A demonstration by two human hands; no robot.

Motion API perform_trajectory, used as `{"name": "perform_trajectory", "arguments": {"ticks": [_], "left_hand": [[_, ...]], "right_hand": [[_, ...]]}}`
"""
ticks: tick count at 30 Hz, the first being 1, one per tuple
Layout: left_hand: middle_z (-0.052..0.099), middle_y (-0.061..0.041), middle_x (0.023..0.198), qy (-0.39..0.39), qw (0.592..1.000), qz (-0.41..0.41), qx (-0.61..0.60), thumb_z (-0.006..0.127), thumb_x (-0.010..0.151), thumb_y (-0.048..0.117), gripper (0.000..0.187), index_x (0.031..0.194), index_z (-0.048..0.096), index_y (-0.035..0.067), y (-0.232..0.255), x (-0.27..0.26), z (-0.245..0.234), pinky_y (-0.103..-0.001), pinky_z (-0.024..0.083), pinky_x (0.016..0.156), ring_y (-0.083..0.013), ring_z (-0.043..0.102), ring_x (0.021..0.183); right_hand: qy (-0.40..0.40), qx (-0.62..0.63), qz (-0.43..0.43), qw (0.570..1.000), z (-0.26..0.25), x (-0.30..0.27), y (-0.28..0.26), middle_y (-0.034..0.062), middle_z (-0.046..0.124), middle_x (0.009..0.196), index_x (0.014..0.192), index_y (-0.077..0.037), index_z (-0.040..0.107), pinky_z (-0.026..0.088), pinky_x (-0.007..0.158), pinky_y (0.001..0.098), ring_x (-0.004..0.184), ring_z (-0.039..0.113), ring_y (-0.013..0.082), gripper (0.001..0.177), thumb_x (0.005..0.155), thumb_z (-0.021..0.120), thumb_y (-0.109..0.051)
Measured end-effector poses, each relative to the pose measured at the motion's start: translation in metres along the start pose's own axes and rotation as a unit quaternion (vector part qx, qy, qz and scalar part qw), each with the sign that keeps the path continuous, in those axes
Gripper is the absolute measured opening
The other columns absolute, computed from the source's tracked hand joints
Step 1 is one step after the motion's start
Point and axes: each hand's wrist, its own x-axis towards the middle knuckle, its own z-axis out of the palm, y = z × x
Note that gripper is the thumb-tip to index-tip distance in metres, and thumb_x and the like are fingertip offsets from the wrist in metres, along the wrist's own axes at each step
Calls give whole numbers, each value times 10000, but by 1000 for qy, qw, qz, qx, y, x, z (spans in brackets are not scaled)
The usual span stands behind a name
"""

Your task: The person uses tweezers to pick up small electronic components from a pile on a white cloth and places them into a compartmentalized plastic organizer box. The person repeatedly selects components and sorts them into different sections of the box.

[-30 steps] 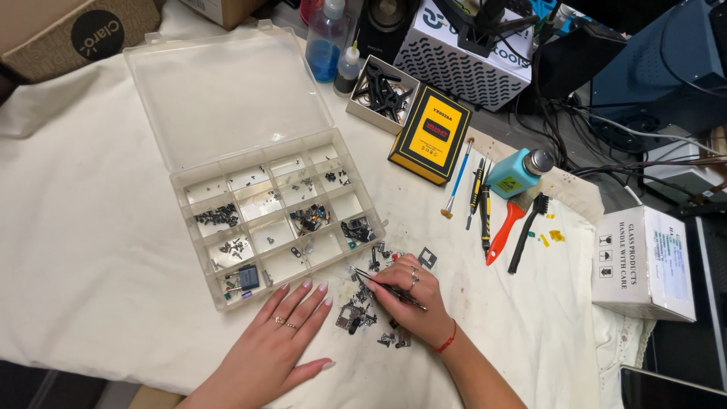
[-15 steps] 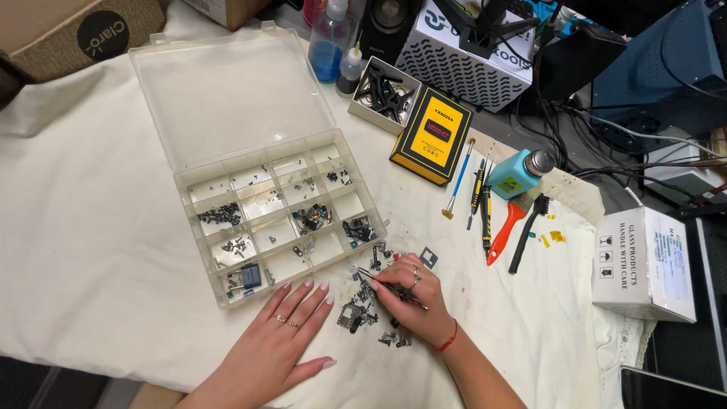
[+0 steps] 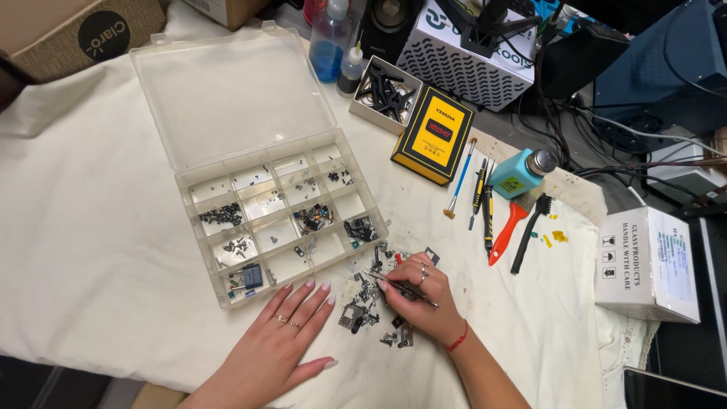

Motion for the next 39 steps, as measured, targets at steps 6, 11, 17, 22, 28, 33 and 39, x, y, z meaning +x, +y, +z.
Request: {"name": "perform_trajectory", "arguments": {"ticks": [6,11,17,22,28,33,39], "left_hand": [[440,-130,1590,-4,1000,-2,-2,554,977,670,796,1488,466,66,1,0,-1,-526,234,1234,-327,388,1463],[438,-130,1591,-4,1000,-4,-7,574,972,662,790,1481,472,66,0,1,-2,-529,239,1229,-327,391,1460],[451,-133,1578,-4,1000,-1,-1,563,974,667,791,1479,475,65,0,0,-1,-528,244,1227,-330,396,1456],[457,-135,1572,-3,1000,1,2,556,973,676,796,1471,480,61,0,0,-1,-531,243,1231,-331,397,1454],[451,-134,1579,-3,1000,0,-4,567,971,669,792,1472,480,62,0,0,-1,-531,241,1230,-330,394,1458],[450,-140,1577,-7,1000,0,-6,554,980,665,785,1471,479,58,1,0,-1,-535,237,1230,-338,395,1454],[449,-148,1576,0,1000,0,-9,569,976,662,791,1474,479,53,0,-1,0,-538,236,1228,-345,387,1460]], "right_hand": [[-10,-5,-1,1000,-2,-6,-2,16,713,790,908,-70,693,477,808,341,698,643,178,105,871,788,-47],[-26,3,-22,999,-2,-3,-7,43,720,808,931,-57,680,492,808,364,723,664,207,102,886,768,-31],[-21,6,-31,999,-1,-4,-6,49,722,806,934,-58,676,496,793,361,714,657,207,117,884,772,-13],[-13,12,-32,999,-1,-5,-6,44,711,799,925,-55,665,474,786,364,695,628,210,105,894,756,-13],[-1,5,-25,1000,-3,0,-11,38,692,768,878,-35,681,466,752,350,679,623,212,71,891,745,-6],[13,22,-17,1000,-5,4,-18,45,675,742,844,-29,667,445,752,353,656,596,207,97,880,752,-1],[8,41,-39,998,-4,23,-28,38,691,773,871,-41,685,448,769,357,667,599,211,74,882,752,-12]]}}
